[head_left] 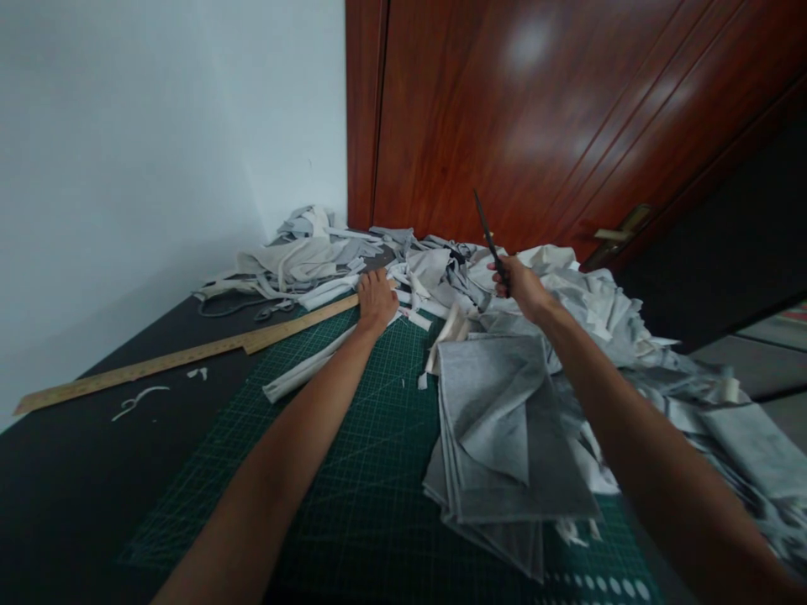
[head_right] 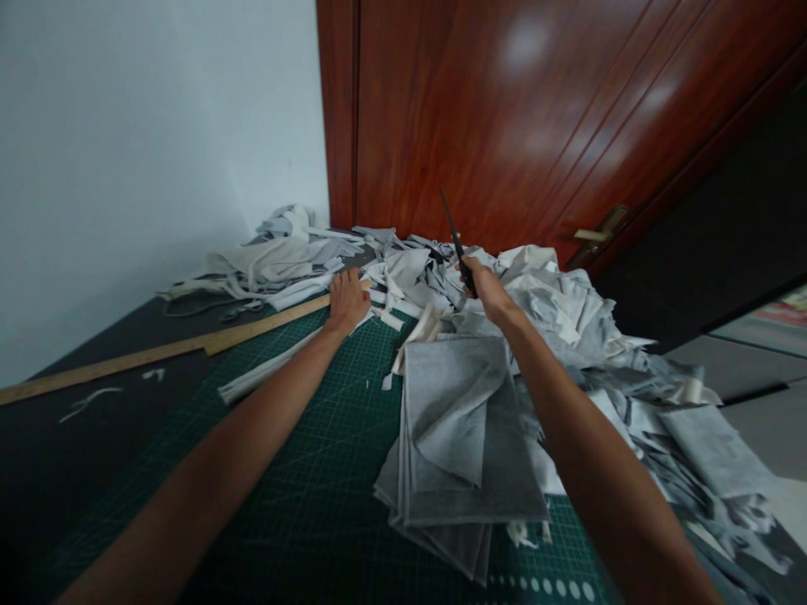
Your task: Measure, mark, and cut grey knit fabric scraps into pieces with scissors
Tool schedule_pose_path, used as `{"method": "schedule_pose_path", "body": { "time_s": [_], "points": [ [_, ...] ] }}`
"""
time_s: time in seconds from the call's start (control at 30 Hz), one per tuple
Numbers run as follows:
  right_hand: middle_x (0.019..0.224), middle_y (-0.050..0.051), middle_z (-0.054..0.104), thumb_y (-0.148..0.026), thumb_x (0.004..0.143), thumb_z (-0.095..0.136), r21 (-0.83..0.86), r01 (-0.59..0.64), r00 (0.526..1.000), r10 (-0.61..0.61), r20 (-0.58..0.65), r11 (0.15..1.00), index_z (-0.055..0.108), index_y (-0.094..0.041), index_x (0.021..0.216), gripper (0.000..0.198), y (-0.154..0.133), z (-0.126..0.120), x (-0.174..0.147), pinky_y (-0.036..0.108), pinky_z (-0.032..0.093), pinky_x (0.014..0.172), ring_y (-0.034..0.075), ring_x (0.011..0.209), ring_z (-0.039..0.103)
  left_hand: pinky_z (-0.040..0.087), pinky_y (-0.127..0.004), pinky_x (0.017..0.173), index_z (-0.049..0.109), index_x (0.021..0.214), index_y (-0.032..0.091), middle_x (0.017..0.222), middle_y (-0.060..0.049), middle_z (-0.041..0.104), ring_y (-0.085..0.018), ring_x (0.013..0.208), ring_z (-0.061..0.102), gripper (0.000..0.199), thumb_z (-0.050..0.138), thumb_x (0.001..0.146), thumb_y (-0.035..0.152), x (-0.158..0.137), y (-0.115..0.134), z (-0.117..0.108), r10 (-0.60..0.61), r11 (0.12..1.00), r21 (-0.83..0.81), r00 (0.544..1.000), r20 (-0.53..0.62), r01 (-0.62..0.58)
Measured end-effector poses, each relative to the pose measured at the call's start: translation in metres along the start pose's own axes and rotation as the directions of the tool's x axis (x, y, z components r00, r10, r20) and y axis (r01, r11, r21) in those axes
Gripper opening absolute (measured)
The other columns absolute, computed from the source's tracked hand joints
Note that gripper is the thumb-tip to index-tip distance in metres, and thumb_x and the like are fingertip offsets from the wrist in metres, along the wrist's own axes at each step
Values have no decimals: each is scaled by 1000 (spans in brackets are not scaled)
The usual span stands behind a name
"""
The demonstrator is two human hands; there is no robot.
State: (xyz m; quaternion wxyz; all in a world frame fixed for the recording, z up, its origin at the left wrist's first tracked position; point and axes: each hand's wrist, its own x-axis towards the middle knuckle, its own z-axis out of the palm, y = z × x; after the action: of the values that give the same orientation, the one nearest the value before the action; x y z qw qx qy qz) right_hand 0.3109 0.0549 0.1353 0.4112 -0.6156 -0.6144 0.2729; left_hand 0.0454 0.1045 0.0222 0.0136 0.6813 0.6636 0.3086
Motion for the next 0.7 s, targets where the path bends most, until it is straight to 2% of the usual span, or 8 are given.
{"method": "schedule_pose_path", "body": {
  "time_s": [0.1, 0.17, 0.27, 0.33, 0.4, 0.53, 0.67, 0.7],
  "points": [
    [78, 2, 55, -50, 91, 47, 273, 4, 984, -53, 170, 962, 67, -19, 103, 38, 0, -31, -50, 31, 49, 63, 17, 64, 51, 37, -56, 117, 58, 131, 11, 139, -23, 59, -40, 139, 48, 42, 54, 90, 16, 2, 2, -8, 33, 999, -20, 999, -11, -33],
    [83, 3, 57, -49, 87, 54, 330, -19, 952, -84, 295, 944, 68, -20, 110, 40, 5, -43, -87, 34, 50, 67, 19, 69, 54, 36, -57, 118, 64, 123, 13, 139, -22, 60, -40, 141, 47, 34, 54, 91, 16, 7, 5, -18, 62, 997, -46, 998, -20, -63],
    [89, 5, 63, -51, 88, 61, 237, 41, 931, -123, 343, 971, 69, -22, 113, 38, 23, -45, -133, 34, 53, 73, 20, 78, 60, 40, -55, 115, 71, 110, 16, 133, -20, 66, -39, 135, 53, 28, 52, 90, 13, 16, 12, -36, 91, 990, -106, 996, -6, -91],
    [95, 5, 67, -49, 89, 67, 124, 139, 908, -176, 380, 982, 68, -24, 112, 34, 36, -42, -155, 34, 55, 80, 21, 87, 64, 49, -47, 105, 73, 103, 17, 116, -16, 74, -33, 116, 65, 28, 49, 90, 12, 14, 15, -47, 114, 980, -169, 992, 55, -104],
    [99, 5, 71, -46, 86, 73, 1, 238, 915, -225, 334, 971, 67, -24, 115, 36, 49, -39, -169, 33, 56, 79, 21, 87, 67, 54, -38, 91, 73, 98, 18, 99, -9, 76, -25, 97, 70, 26, 49, 90, 15, 0, 16, -54, 170, 960, -247, 974, 149, -129],
    [101, 7, 76, -44, 82, 77, -267, 299, 949, -258, 180, 916, 66, -21, 114, 41, 66, -39, -178, 33, 56, 73, 22, 80, 72, 51, -26, 71, 71, 84, 19, 79, -2, 74, -15, 72, 66, 23, 49, 88, 15, -66, 16, -58, 318, 901, -408, 861, 398, -144],
    [91, 6, 77, -46, 81, 73, -368, 288, 958, -269, 104, 884, 67, -20, 109, 39, 78, -40, -172, 33, 54, 65, 22, 71, 72, 46, -21, 53, 69, 102, 18, 75, 1, 71, -9, 51, 57, 27, 43, 97, 25, -131, 23, -56, 379, 852, -523, 726, 574, -31],
    [88, 6, 77, -47, 81, 72, -371, 284, 959, -267, 99, 884, 67, -20, 107, 38, 81, -39, -170, 32, 54, 64, 22, 69, 71, 44, -21, 50, 67, 106, 17, 77, 0, 71, -8, 49, 55, 27, 42, 100, 29, -140, 26, -55, 387, 808, -586, 700, 600, 56]
  ]
}}
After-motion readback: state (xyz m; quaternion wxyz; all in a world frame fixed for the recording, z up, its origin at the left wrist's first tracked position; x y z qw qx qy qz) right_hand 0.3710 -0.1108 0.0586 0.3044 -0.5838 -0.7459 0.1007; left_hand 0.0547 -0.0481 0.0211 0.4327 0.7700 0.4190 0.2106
